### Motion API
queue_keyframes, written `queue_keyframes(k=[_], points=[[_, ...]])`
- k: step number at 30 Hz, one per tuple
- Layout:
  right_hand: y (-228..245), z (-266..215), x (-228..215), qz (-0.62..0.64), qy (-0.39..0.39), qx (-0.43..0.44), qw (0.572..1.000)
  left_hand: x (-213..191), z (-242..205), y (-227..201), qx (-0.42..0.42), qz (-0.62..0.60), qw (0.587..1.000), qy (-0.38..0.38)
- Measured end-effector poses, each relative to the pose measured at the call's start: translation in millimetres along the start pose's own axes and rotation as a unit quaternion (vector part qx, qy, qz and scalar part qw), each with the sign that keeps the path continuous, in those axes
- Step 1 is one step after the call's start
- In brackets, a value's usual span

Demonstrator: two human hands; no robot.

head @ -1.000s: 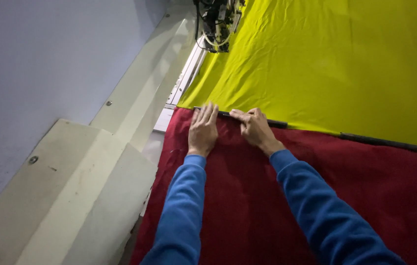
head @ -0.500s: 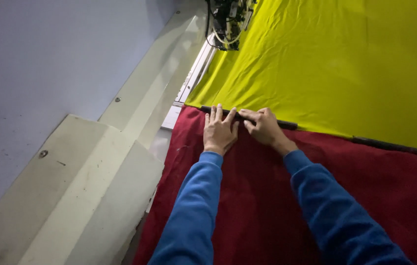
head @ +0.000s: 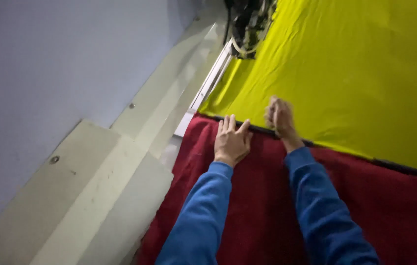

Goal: The person secures a large yellow and red fabric to a metal frame using black plastic clips. They first attach clips along the red section's edge, then move to the yellow section, folding the fabric edge under and inserting clips along the frame's length.

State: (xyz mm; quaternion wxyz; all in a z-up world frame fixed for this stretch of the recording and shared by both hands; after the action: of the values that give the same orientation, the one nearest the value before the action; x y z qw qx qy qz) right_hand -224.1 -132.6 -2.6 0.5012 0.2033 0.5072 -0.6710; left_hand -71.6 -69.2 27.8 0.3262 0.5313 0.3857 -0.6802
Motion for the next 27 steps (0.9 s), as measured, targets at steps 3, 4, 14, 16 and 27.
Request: queue_keyframes(k=[3,4,14,16,27], points=[[-12.1,-13.4,-2.6,0.791,0.089,0.264,0.545,15.0,6.2,3.9,0.002,0.020,0.999,0.024],[-13.8,-17.2,-6.0,0.814,0.084,0.269,0.509,13.4,4.8,1.7,0.001,0.013,1.000,0.027],[-7.1,-4.4,2.8,0.487,0.013,0.092,0.869,1.7,4.6,5.2,-0.028,0.008,0.995,0.094],[-7.6,-16.1,-14.6,0.555,0.013,0.150,0.818,4.1,4.5,6.4,-0.031,0.003,0.994,0.100],[-5.6,-165.9,-145.6,0.357,0.039,-0.021,0.933,8.0,-17.9,-9.3,-0.090,0.019,0.975,0.204]])
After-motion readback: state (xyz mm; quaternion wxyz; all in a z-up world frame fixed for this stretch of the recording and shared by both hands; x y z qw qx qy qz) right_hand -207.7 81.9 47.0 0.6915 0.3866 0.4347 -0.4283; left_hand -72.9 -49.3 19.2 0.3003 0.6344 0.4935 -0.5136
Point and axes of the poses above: each hand's wrist, its own z-axis towards the middle knuckle, its own x-axis out of the palm, y = z × x, the point moved 9 cm from there along z, towards the middle knuckle, and after that the axes turned 10 degrees about y, right-handed, at the moved point
